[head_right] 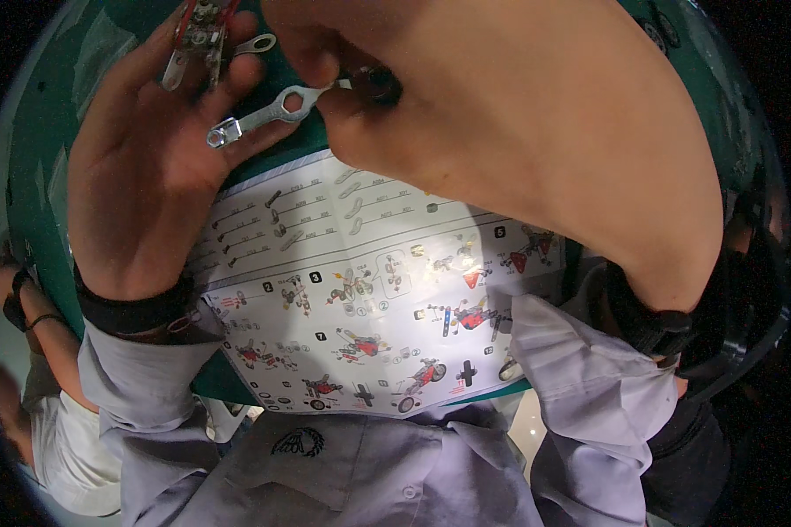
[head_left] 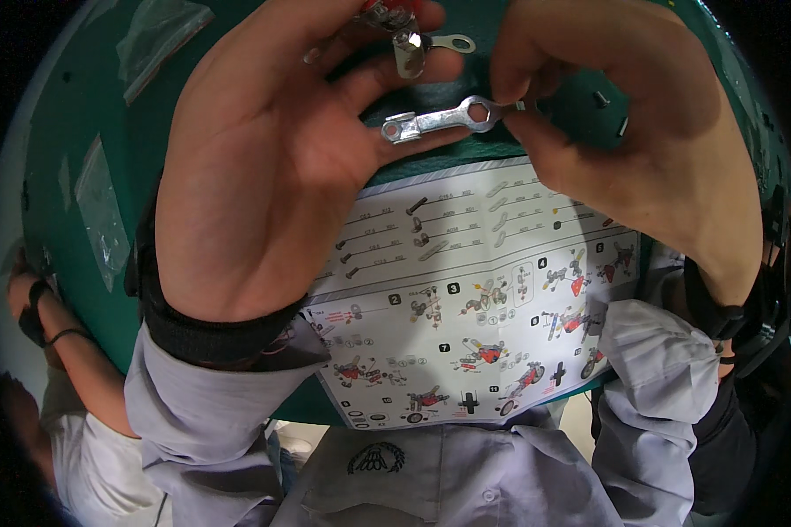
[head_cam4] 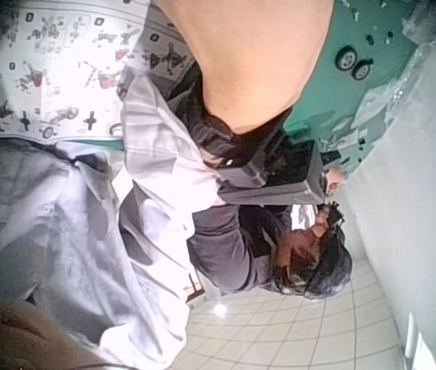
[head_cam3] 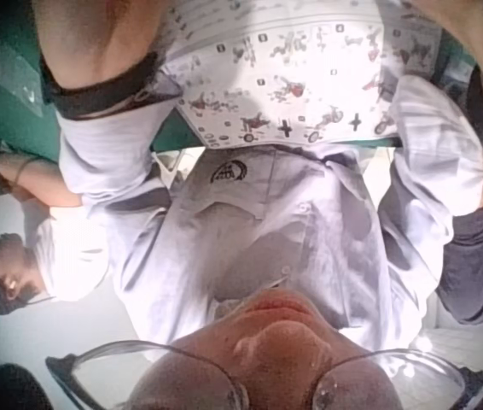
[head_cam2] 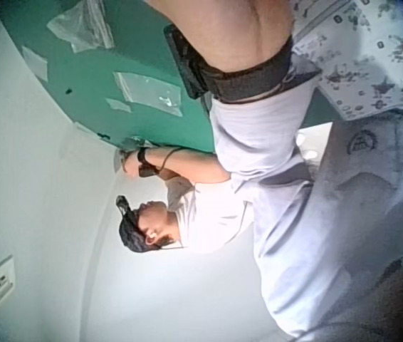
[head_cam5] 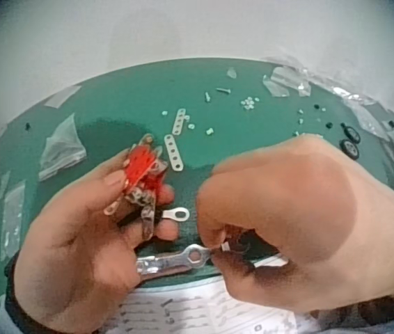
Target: The person assembles a metal model by joining a red plate and a silver bracket using a screw and a nut. They then pick up a wrench to hold the nut while tightening the screw.
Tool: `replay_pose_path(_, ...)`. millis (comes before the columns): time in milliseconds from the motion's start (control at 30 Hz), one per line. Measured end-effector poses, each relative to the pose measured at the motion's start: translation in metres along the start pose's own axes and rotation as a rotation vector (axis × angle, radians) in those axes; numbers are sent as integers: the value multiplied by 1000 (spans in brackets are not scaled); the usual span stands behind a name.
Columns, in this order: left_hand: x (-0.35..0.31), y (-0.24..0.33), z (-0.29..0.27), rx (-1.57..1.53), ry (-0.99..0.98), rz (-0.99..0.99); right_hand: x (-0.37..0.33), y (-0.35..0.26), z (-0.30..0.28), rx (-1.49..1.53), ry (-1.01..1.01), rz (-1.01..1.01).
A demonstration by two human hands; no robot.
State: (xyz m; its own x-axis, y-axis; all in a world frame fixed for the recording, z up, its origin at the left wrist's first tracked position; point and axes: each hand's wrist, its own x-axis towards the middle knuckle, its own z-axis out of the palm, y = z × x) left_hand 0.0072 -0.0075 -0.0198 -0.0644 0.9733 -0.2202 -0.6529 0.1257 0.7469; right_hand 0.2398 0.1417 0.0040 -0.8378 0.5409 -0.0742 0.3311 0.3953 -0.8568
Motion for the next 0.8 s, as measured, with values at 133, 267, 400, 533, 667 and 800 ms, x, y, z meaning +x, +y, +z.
replay_pose_path(133, 0, -1, -1, -5, 8, -8, -6, 3, -1, 61, 2, 50)
replay_pose_path(267, 0, 0, 0, 1, 23, -15, -8, 4, -3, 131, 4, 92)
replay_pose_path(400, -1, 0, -11, -32, 10, -16, 7, -92, 90, 159, 9, 157)
replay_pose_path(533, 0, 0, -3, -6, 37, -30, -17, 7, -8, 253, 11, 191)
replay_pose_path(667, 1, 0, -6, -10, 38, -40, -18, 2, -4, 311, 21, 243)
replay_pose_path(800, -2, 1, -9, -7, 58, -39, -29, 14, -16, 378, 13, 282)
